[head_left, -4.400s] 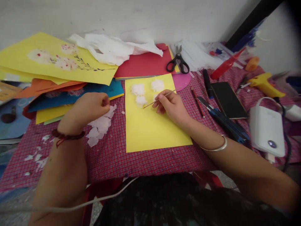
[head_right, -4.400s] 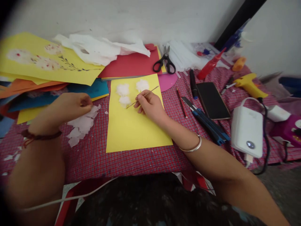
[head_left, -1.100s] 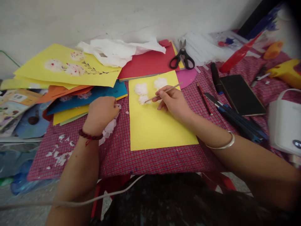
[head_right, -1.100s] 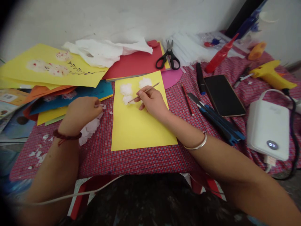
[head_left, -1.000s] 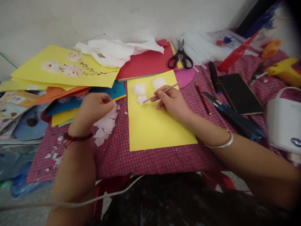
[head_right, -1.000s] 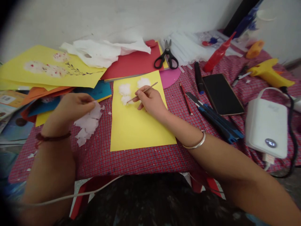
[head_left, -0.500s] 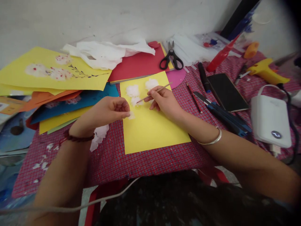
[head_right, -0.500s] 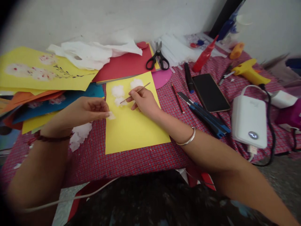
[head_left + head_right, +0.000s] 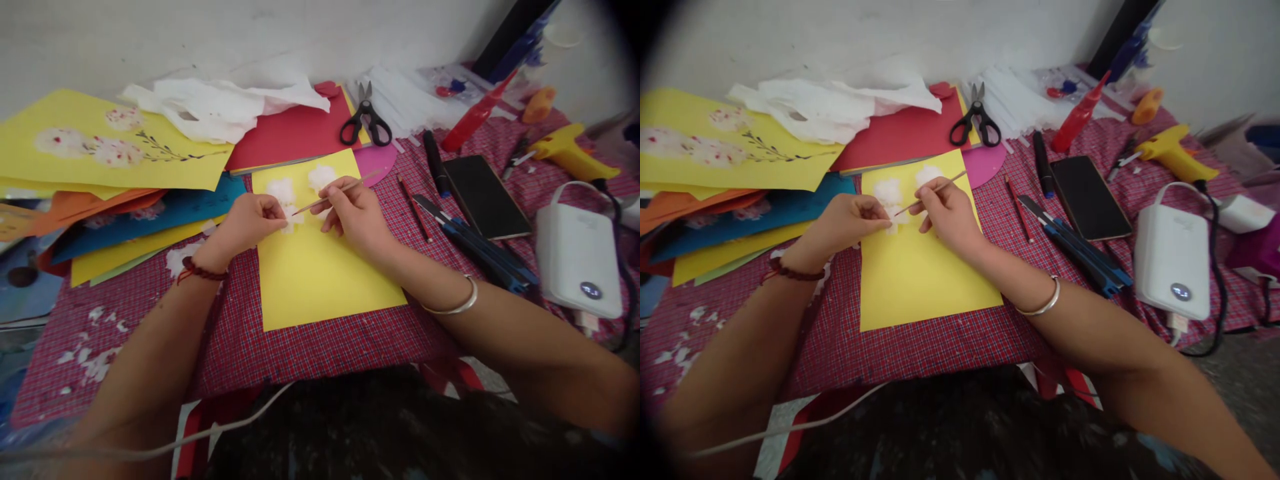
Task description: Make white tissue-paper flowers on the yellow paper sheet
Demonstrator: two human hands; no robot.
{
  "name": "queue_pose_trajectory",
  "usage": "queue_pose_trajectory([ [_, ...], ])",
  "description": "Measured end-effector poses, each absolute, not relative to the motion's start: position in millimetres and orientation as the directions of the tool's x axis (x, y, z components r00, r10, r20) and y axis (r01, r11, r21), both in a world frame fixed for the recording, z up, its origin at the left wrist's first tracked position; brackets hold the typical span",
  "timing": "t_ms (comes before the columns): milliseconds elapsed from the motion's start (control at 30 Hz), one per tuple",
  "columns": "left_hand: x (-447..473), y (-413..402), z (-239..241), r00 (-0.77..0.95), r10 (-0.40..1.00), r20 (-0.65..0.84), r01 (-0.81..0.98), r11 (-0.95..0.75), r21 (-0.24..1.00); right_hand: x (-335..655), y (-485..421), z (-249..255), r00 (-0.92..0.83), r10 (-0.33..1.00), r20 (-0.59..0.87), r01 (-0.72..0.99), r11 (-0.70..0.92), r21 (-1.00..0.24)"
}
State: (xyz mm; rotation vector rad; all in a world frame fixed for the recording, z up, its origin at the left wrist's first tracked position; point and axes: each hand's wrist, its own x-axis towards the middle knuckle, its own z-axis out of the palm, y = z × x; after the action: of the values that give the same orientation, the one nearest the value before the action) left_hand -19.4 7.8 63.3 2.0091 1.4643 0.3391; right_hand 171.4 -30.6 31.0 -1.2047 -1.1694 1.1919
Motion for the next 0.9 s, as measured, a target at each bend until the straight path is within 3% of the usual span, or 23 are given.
queue_pose_trajectory([
  [267, -21.5, 11.4, 57.7, 0.345, 0.933, -0.105, 0.739, -0.2, 0.644, 167.0, -37.5, 21.5, -0.122, 0.984, 0.134, 0.073, 0.143, -0.987],
  [467, -22.5, 10.7, 58.3, 0.359, 0.928, -0.103, 0.714, -0.202, 0.67, 169.6, -39.8, 19.9, -0.235, 0.937, 0.259, 0.312, 0.325, -0.893],
  [567, -27.5, 12.7, 51.6, 0.347, 0.937, -0.044, 0.692, -0.224, 0.686, 170.0, -43.9, 23.4, -0.312, 0.9, 0.306, 0.492, 0.428, -0.758],
  [700, -32.7, 13.9, 43.5, 0.338, 0.941, -0.001, 0.672, -0.241, 0.7, 166.7, -50.9, 26.6, -0.438, 0.85, 0.292, 0.703, 0.527, -0.477],
  [800, -34.2, 12.0, 43.2, 0.365, 0.931, -0.02, 0.648, -0.238, 0.724, 163.5, -54.8, 26.0, -0.515, 0.815, 0.267, 0.762, 0.578, -0.293],
  [900, -34.8, 11.1, 42.7, 0.413, 0.91, -0.039, 0.588, -0.233, 0.775, 161.5, -56.6, 24.1, -0.564, 0.777, 0.281, 0.759, 0.621, -0.196],
])
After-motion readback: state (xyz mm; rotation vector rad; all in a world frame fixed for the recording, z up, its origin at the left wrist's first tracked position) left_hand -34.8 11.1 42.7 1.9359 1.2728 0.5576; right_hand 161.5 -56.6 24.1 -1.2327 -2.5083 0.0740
